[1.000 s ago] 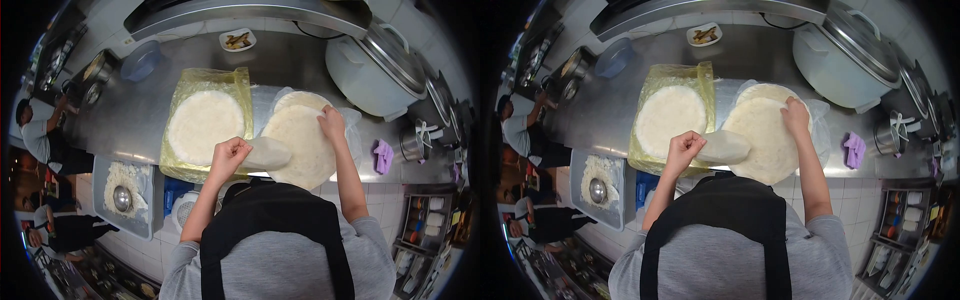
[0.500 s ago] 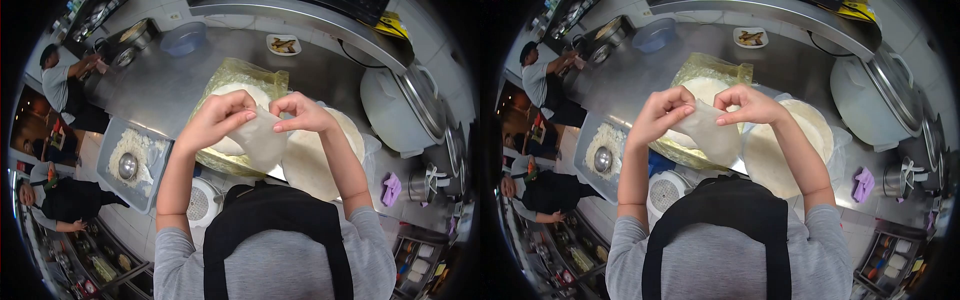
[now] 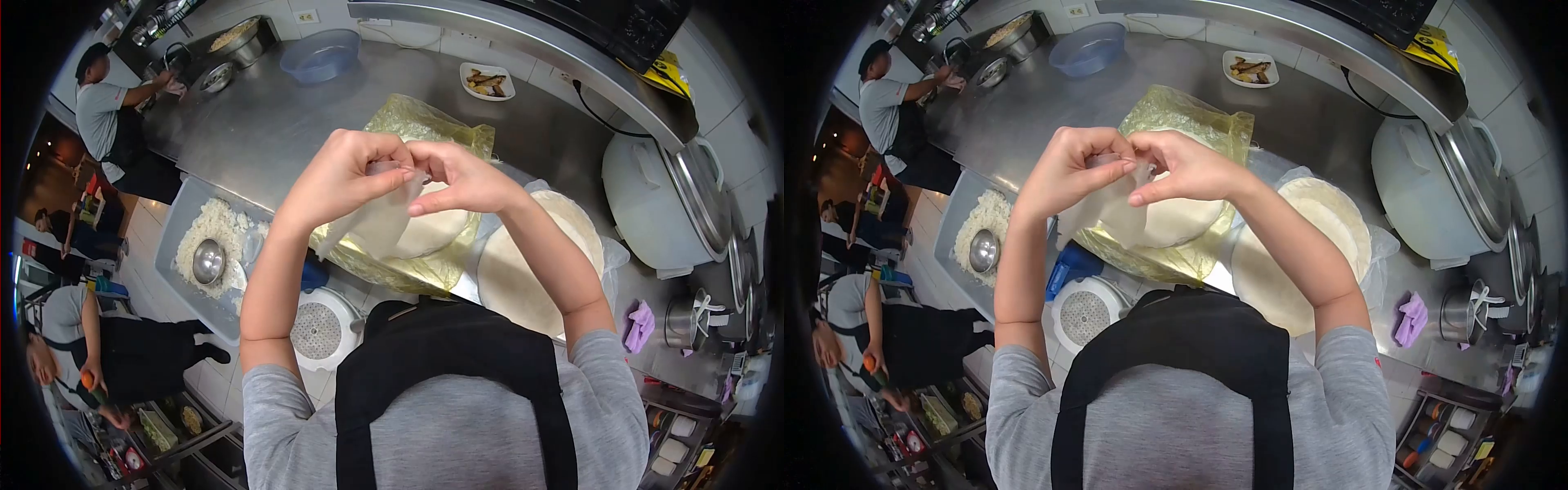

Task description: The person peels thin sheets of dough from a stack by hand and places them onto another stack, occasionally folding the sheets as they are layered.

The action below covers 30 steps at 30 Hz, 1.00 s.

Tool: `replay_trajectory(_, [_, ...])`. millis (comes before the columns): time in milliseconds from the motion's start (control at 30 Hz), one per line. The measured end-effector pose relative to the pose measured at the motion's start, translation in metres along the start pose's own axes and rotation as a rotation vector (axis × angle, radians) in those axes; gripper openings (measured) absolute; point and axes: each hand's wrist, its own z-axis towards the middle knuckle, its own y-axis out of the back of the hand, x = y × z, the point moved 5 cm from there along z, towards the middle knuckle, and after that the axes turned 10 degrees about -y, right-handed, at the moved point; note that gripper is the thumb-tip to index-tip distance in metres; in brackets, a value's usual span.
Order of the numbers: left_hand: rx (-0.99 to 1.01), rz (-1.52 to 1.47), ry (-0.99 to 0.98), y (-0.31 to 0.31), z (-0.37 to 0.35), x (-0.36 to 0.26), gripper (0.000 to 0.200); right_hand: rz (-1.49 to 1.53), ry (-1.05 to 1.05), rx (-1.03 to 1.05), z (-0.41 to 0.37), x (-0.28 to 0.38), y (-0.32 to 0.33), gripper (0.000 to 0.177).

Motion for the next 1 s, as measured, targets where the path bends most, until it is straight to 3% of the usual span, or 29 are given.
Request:
replay_trajectory(33, [-0.045, 0.048, -0.024, 0.006, 0.001, 0.002, 0.010, 0.008, -0.096, -0.048, 0.002, -0.001, 0.000, 0.029])
replay_trajectory(133, [-0.121, 0.025, -0.060, 0.028, -0.002, 0.010, 0.012, -0.227, -0.255, -0.156, 0.001, -0.014, 0.013, 0.017])
replay_trajectory(267, [-0.040, 0.010, 0.055, 0.047, -0.006, 0.031, 0.016, -0.119, -0.294, -0.204, 0.003, -0.015, 0.028, 0.014])
replay_trajectory(333, [0.004, 0.173, -0.011, 0.052, 0.000, 0.048, 0.022, -0.453, -0.304, -0.388, 0.005, -0.006, 0.047, 0.016])
replay_trajectory(400, [-0.060, 0.240, -0.010, 0.059, 0.009, 0.058, 0.022, -0.561, -0.326, -0.448, 0.013, -0.009, 0.062, 0.017])
replay_trajectory(467, [-0.121, 0.306, -0.010, 0.062, 0.013, 0.061, 0.022, -0.838, -0.042, -0.679, 0.016, 0.000, 0.073, 0.014])
replay_trajectory(533, [-0.359, 0.460, -0.106, 0.071, 0.012, 0.054, 0.016, -0.889, -0.026, -0.728, 0.015, 0.003, 0.075, 0.013])
replay_trajectory(567, [-0.357, 0.459, -0.106, 0.068, 0.010, 0.055, 0.016, -0.919, 0.029, -0.794, 0.011, 0.005, 0.076, 0.011])
replay_trajectory(733, [-0.469, 0.576, -0.316, 0.020, -0.034, 0.079, 0.013, -1.064, 0.071, -0.842, -0.018, -0.035, 0.049, 0.011])
replay_trajectory(933, [-0.390, 0.525, -0.108, -0.094, -0.113, 0.170, 0.020, -1.020, -0.138, -0.765, -0.067, -0.160, -0.001, 0.014])
replay_trajectory(1000, [-0.393, 0.511, -0.071, -0.100, -0.118, 0.175, 0.021, -0.976, -0.200, -0.759, -0.069, -0.168, -0.005, 0.014])
